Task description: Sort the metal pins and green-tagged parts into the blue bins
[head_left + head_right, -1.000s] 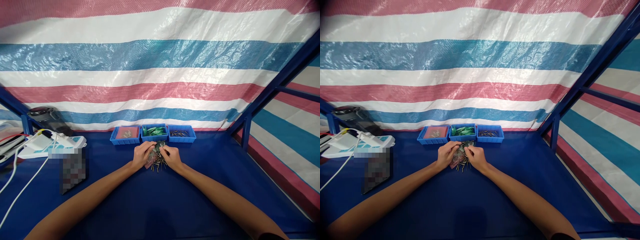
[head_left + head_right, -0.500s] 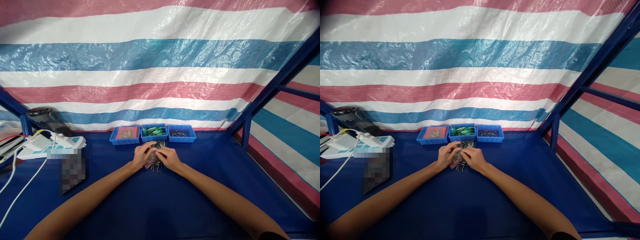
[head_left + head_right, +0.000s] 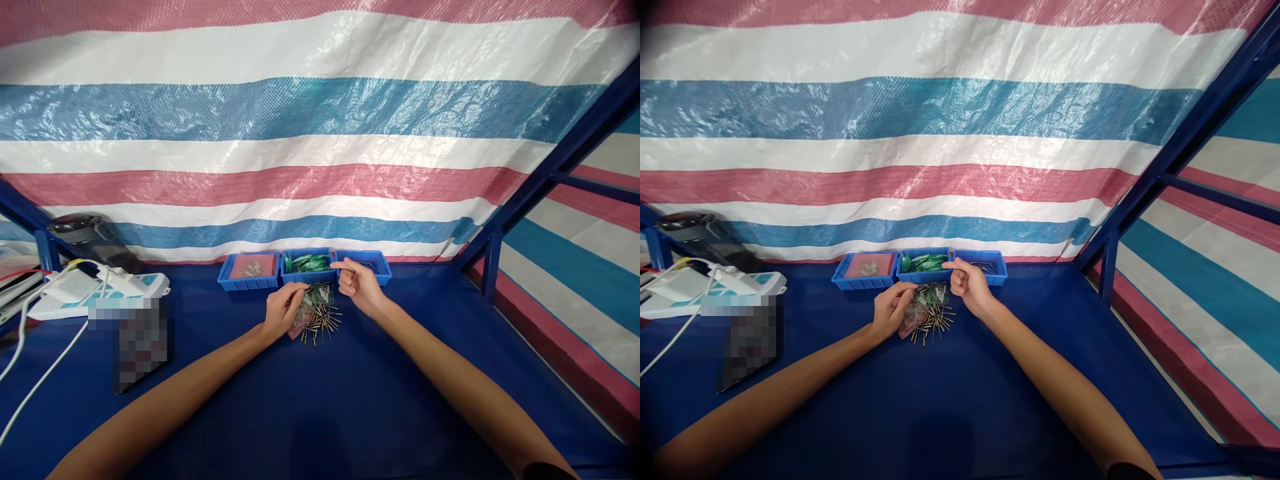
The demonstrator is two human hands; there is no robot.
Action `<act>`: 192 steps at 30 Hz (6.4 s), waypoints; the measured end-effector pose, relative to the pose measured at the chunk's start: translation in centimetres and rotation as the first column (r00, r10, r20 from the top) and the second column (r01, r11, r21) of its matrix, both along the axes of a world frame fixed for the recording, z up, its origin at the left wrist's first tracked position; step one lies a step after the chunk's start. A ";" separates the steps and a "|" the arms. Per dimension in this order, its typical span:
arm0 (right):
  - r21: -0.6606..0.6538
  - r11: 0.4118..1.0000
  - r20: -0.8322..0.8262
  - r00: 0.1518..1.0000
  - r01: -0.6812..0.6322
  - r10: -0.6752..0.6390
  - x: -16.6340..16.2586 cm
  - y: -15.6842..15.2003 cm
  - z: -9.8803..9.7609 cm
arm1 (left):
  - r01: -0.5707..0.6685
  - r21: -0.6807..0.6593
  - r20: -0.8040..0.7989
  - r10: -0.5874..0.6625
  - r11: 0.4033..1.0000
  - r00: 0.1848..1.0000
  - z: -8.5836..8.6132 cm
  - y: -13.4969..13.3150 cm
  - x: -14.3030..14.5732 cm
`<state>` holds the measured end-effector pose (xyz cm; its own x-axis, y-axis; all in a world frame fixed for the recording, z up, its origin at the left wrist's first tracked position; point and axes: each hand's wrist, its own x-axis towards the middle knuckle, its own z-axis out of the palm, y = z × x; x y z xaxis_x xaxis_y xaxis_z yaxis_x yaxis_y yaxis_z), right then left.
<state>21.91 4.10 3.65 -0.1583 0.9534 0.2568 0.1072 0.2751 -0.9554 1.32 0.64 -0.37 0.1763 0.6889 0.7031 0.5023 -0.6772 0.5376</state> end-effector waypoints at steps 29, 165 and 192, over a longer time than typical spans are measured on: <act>0.398 0.914 0.865 0.365 -0.079 -0.345 0.4 -0.2 -1.4 | -0.319 0.065 -0.941 0.164 0.946 0.295 5.6 3.6 -4.0; 0.250 0.968 0.555 0.820 -0.004 -0.139 -2.9 -4.6 -3.9 | 0.003 -0.213 -0.059 -0.016 0.977 0.998 0.7 -0.5 0.8; 0.392 0.920 0.450 0.871 0.005 -0.196 -3.2 -4.1 -4.5 | 0.059 -0.147 0.144 -0.038 0.987 0.989 -0.3 -1.0 0.4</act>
